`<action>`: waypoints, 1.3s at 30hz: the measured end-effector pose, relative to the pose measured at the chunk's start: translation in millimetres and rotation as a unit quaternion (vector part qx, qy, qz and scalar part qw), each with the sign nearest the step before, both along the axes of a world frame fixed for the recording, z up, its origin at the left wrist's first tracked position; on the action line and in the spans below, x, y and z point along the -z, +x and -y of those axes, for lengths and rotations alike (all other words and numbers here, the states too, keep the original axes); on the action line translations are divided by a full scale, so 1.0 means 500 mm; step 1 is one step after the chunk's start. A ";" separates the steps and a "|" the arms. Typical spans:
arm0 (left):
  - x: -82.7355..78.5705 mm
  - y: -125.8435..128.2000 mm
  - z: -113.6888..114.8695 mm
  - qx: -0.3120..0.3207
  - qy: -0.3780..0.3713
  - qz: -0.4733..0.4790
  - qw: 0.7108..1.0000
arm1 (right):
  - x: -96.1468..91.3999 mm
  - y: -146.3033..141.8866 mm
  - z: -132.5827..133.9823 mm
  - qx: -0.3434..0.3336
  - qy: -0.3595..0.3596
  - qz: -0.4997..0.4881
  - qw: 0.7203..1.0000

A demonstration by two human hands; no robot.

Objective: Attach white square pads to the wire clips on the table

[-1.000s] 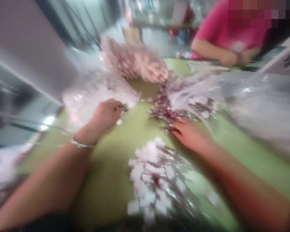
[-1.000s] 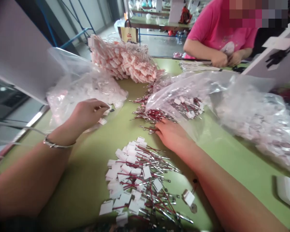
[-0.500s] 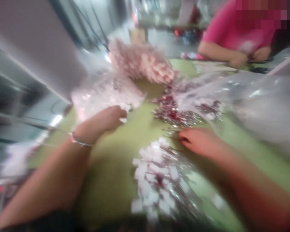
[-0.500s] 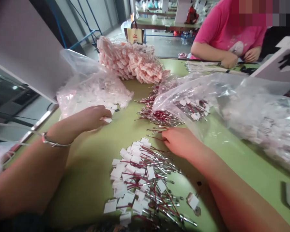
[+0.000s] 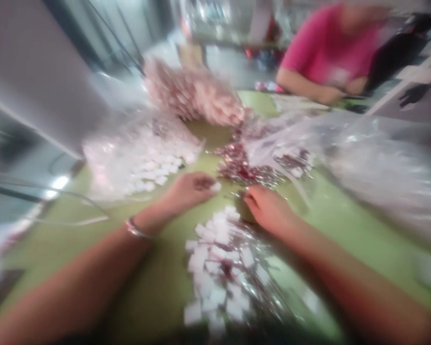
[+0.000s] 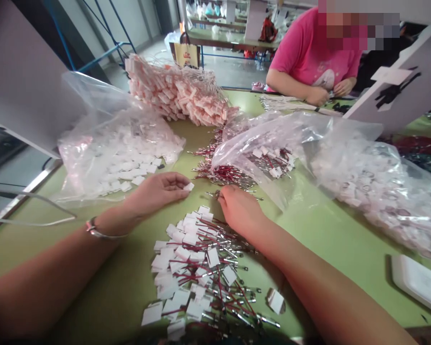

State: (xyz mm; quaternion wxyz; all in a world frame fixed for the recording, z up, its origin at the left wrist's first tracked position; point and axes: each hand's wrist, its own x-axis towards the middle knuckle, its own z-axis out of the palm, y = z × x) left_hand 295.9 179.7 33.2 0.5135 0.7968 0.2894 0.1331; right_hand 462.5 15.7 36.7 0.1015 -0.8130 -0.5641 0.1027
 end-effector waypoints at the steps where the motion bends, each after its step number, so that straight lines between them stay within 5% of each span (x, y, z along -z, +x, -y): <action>1: 0.011 0.005 0.008 -0.007 -0.022 0.010 1.000 | -0.006 0.000 0.002 0.008 0.011 -0.025 1.000; 7: 0.019 0.014 0.032 0.002 -0.092 0.065 0.994 | -0.022 -0.016 0.010 -0.023 0.086 -0.135 0.987; 14: 0.017 0.012 0.038 0.022 -0.175 0.107 0.979 | -0.018 -0.010 0.010 -0.082 0.074 -0.200 0.974; 22: 0.023 0.008 0.033 0.026 -0.224 0.113 0.968 | -0.036 -0.014 0.009 -0.060 0.072 -0.256 0.962; 28: 0.024 0.010 0.042 0.035 -0.256 0.148 0.955 | -0.063 -0.016 0.011 0.036 -0.063 -0.460 0.885; 35: 0.011 0.004 0.045 0.050 -0.250 0.146 0.956 | -0.033 0.002 0.013 0.063 -0.047 -0.635 0.769; 39: 0.006 0.005 0.047 0.074 -0.247 0.134 0.957 | -0.029 0.000 0.011 0.067 -0.036 -0.657 0.750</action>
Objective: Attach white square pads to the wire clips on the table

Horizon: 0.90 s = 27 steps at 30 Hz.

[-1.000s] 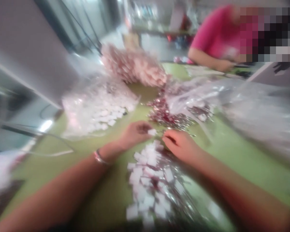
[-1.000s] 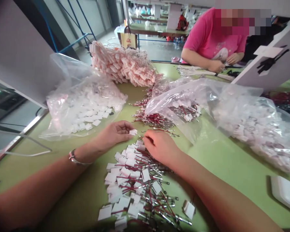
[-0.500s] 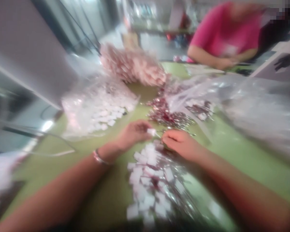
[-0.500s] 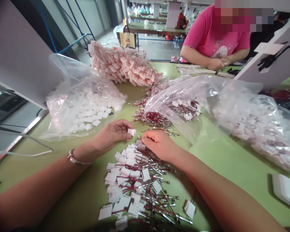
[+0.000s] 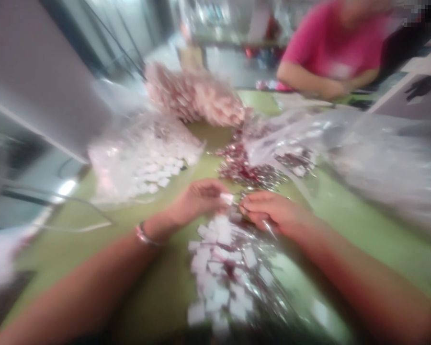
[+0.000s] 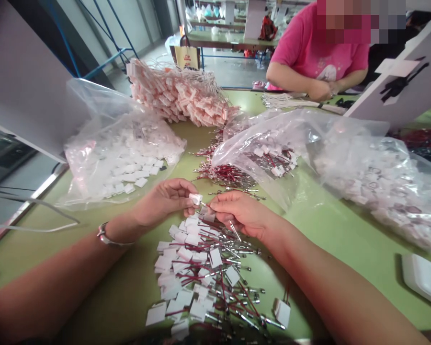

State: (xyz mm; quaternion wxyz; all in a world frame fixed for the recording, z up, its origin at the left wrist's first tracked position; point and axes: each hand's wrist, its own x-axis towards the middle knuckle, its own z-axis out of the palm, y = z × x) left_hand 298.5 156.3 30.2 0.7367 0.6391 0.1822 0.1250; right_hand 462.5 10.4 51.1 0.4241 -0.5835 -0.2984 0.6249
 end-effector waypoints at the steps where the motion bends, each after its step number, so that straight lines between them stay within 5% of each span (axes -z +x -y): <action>1: -0.001 0.001 0.002 0.003 -0.006 0.000 1.000 | -0.003 -0.003 -0.001 0.005 0.004 0.013 1.000; 9: 0.015 0.010 0.029 -0.017 0.014 -0.014 1.000 | -0.037 -0.047 0.001 -0.012 0.021 0.246 0.969; 13: -0.002 0.012 0.031 -0.013 0.146 -0.035 0.989 | -0.017 -0.046 -0.004 -0.017 0.051 0.326 0.944; 16: -0.042 -0.006 -0.015 0.039 0.276 -0.036 0.960 | -0.015 -0.042 -0.003 -0.018 0.105 0.391 0.914; 18: -0.063 -0.034 -0.070 0.020 0.401 -0.101 0.910 | -0.028 -0.041 0.004 -0.056 0.107 0.397 0.910; 20: -0.067 -0.068 -0.131 -0.088 0.522 -0.251 0.810 | -0.044 -0.037 0.012 -0.129 0.099 0.373 0.913; 23: -0.045 -0.104 -0.193 -0.103 0.611 -0.375 0.690 | -0.054 -0.011 0.013 -0.161 0.107 0.378 0.905; 27: -0.023 -0.111 -0.192 -0.041 0.669 -0.388 0.633 | -0.036 0.053 -0.001 -0.048 0.083 0.517 0.851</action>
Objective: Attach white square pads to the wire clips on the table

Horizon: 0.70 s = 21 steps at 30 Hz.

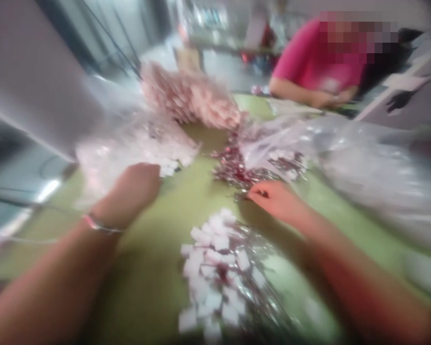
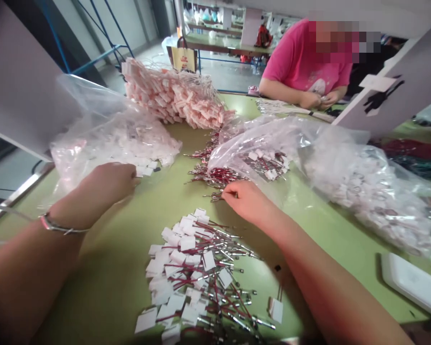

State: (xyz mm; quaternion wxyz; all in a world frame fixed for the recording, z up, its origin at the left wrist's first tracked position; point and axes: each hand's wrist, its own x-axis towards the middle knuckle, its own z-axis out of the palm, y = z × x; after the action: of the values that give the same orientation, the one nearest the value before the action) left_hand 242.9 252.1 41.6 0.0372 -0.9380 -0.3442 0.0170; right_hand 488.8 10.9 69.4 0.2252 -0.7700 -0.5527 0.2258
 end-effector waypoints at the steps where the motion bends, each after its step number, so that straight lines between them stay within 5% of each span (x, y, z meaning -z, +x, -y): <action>1: -0.001 0.001 0.009 0.014 0.000 -0.002 1.000 | 0.006 0.013 -0.003 0.003 -0.001 0.041 0.999; 6: -0.025 0.007 0.048 0.062 -0.023 -0.022 0.998 | 0.037 0.018 -0.009 -0.044 -0.028 0.189 0.981; 10: -0.036 0.028 0.055 0.034 -0.020 -0.028 0.999 | 0.057 0.001 -0.012 -0.045 -0.007 0.183 0.982; 15: -0.039 0.064 0.072 -0.029 -0.115 0.177 0.977 | 0.043 -0.004 -0.011 -0.002 0.088 0.137 0.987; 18: -0.027 0.082 0.104 -0.059 -0.325 0.322 0.887 | 0.033 -0.018 -0.007 0.015 0.114 0.094 0.989; 21: -0.004 0.098 0.140 -0.077 -0.545 0.399 0.733 | 0.035 -0.039 -0.002 0.017 0.084 0.024 0.996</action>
State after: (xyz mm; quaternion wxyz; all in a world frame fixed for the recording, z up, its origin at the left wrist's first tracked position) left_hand 291.7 182.3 43.6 -0.6223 -0.6884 -0.3306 -0.1716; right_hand 469.5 12.1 52.0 0.2797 -0.7627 -0.5617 0.1565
